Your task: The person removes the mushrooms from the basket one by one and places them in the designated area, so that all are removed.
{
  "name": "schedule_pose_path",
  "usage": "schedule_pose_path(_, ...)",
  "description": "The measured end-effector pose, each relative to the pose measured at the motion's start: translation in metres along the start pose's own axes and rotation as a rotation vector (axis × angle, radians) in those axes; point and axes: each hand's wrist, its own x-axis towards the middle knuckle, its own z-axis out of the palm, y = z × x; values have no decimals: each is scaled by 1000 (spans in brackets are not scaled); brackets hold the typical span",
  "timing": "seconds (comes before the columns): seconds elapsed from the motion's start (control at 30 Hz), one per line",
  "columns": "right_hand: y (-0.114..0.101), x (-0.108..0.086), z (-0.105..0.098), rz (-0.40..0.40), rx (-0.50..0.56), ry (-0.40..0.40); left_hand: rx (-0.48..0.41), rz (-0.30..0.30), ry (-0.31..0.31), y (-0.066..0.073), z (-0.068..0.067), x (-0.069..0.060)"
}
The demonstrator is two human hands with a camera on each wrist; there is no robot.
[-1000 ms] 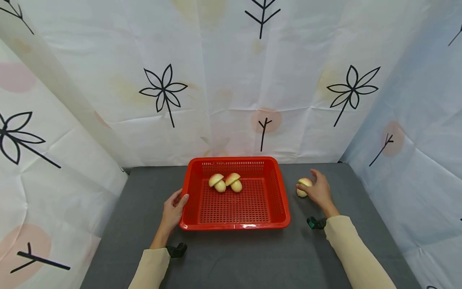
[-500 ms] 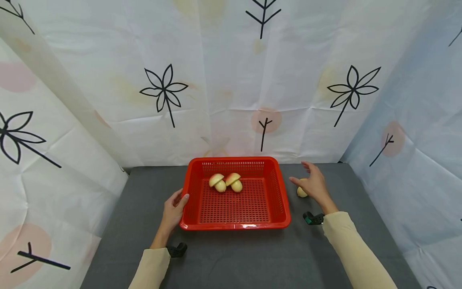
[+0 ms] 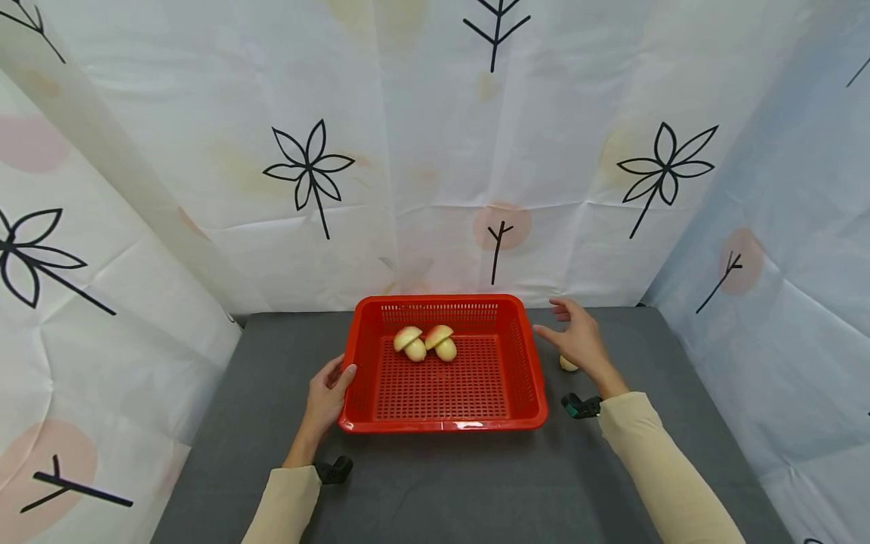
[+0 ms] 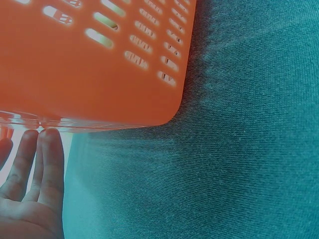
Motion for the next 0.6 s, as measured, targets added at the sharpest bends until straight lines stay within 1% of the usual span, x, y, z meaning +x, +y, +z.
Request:
schedule_pose_path(0.17, -12, 3, 10, -7, 6, -8, 6, 15, 10, 0, 1, -1)
schedule_pose_path(0.37, -19, 7, 25, -71, 46, -19, -14, -8, -9, -2, 0, 1)
schedule_pose_path(0.47, -22, 9, 32, -98, 42, -23, -26, -15, -15, -2, 0, 2)
schedule_pose_path(0.6, -28, 10, 40, -113, 38, -49, -22, -13, -11, -2, 0, 2)
